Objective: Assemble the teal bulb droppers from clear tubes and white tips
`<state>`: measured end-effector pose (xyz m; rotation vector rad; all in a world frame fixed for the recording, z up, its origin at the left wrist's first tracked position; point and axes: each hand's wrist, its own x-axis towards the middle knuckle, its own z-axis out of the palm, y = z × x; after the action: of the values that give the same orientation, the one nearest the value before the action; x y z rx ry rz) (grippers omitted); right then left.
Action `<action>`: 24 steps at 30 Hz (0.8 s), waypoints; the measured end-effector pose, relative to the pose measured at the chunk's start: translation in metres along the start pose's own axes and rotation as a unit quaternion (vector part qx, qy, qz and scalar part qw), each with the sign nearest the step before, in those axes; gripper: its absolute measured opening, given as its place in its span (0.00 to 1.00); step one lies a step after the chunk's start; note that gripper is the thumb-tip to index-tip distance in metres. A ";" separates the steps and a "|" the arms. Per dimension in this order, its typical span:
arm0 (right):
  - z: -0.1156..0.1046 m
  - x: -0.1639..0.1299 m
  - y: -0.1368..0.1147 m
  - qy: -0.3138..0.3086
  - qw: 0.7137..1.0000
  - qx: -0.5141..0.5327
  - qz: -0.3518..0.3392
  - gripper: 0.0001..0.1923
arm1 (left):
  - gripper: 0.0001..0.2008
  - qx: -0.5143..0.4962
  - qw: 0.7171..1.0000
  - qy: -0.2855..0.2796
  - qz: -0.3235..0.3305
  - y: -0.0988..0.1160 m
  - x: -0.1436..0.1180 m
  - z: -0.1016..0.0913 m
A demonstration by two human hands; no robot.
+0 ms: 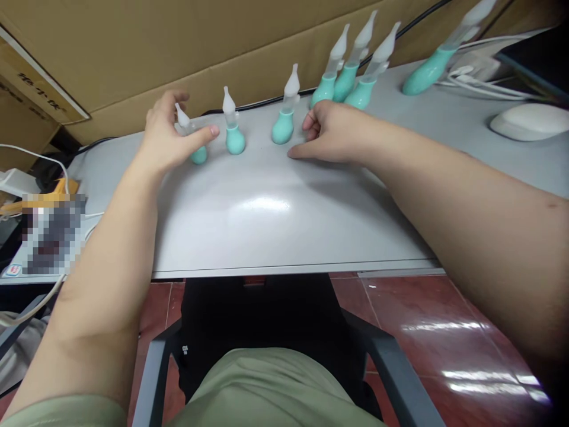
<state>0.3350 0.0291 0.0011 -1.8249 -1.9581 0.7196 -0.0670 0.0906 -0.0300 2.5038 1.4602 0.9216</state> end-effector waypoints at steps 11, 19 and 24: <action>0.001 0.001 0.011 -0.065 0.993 -0.061 -0.074 0.27 | 0.37 -0.148 0.981 -0.037 -0.122 0.011 -0.013 -0.003; 0.003 0.001 0.010 -0.076 0.991 -0.084 -0.076 0.27 | 0.21 -0.219 0.962 0.016 -0.160 0.029 -0.020 0.011; 0.003 0.001 0.012 -0.074 0.990 -0.069 -0.103 0.27 | 0.24 -0.175 0.974 0.000 -0.141 0.018 -0.014 0.009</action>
<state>0.3427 0.0302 -0.0084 -1.6517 -2.3027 0.6855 -0.0530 0.0712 -0.0368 1.9889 1.4551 1.0188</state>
